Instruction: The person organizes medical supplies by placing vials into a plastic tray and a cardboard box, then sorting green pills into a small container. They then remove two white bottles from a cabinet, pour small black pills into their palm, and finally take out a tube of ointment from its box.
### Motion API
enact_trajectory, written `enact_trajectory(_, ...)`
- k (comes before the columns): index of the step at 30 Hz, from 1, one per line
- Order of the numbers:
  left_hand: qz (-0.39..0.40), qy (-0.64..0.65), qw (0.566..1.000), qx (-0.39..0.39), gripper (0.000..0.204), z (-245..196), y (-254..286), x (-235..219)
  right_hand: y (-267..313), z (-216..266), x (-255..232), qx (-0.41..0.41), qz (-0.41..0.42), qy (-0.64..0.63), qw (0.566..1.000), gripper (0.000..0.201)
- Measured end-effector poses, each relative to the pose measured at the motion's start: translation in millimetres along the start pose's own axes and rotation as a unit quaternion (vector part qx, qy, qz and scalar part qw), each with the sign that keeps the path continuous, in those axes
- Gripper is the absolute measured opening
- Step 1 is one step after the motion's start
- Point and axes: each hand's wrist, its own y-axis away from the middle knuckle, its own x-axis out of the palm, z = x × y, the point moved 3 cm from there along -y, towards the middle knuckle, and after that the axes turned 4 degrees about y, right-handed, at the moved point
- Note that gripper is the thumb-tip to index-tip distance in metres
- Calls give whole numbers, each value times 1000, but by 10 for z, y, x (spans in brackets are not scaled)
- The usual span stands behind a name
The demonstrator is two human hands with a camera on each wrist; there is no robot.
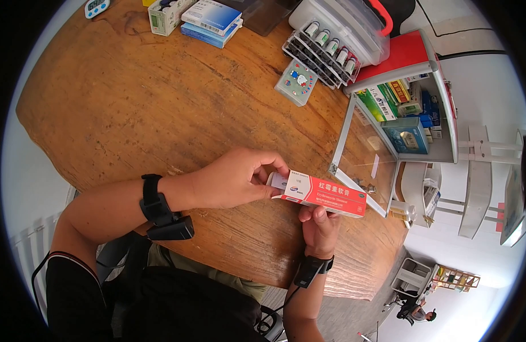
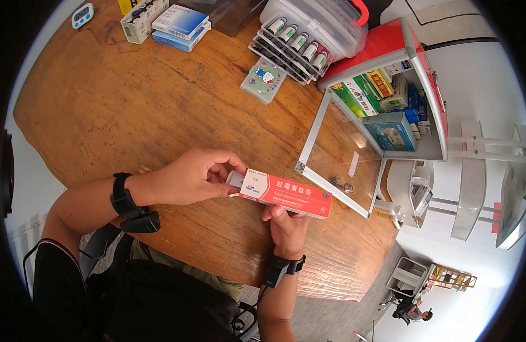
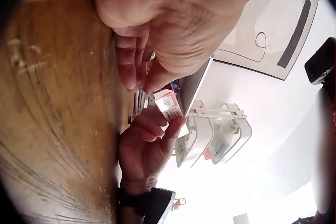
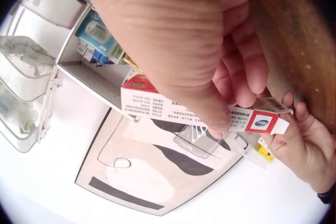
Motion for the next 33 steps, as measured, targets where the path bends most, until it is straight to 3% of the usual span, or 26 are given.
enact_trajectory(10, -8, -6, 1000, 9, 28, 14, 8, -3, 13, 2, -4, 7, -8, -31, 999, 55)
enact_trajectory(15, -4, 28, 999, 25, 15, 75, -12, -6, -1, 34, 50, 3, -16, -42, 999, 48)
enact_trajectory(22, -28, 73, 996, 33, 13, 89, -9, -26, 7, 15, 30, 0, -12, -34, 999, 45)
enact_trajectory(24, -54, 67, 994, 63, 14, 106, -19, -54, 5, 15, 23, -1, -14, -44, 999, 42)
enact_trajectory(28, -80, 101, 990, 48, 14, 76, -39, -131, 2, 8, 1, -2, -18, -55, 998, 39)
enact_trajectory(30, -168, 152, 968, 106, 19, 25, -46, -189, 4, 5, -8, -6, -21, -62, 998, 38)
enact_trajectory(33, -219, 162, 955, 116, 21, -80, -1, -293, 10, -19, -43, -4, -18, -77, 997, 37)
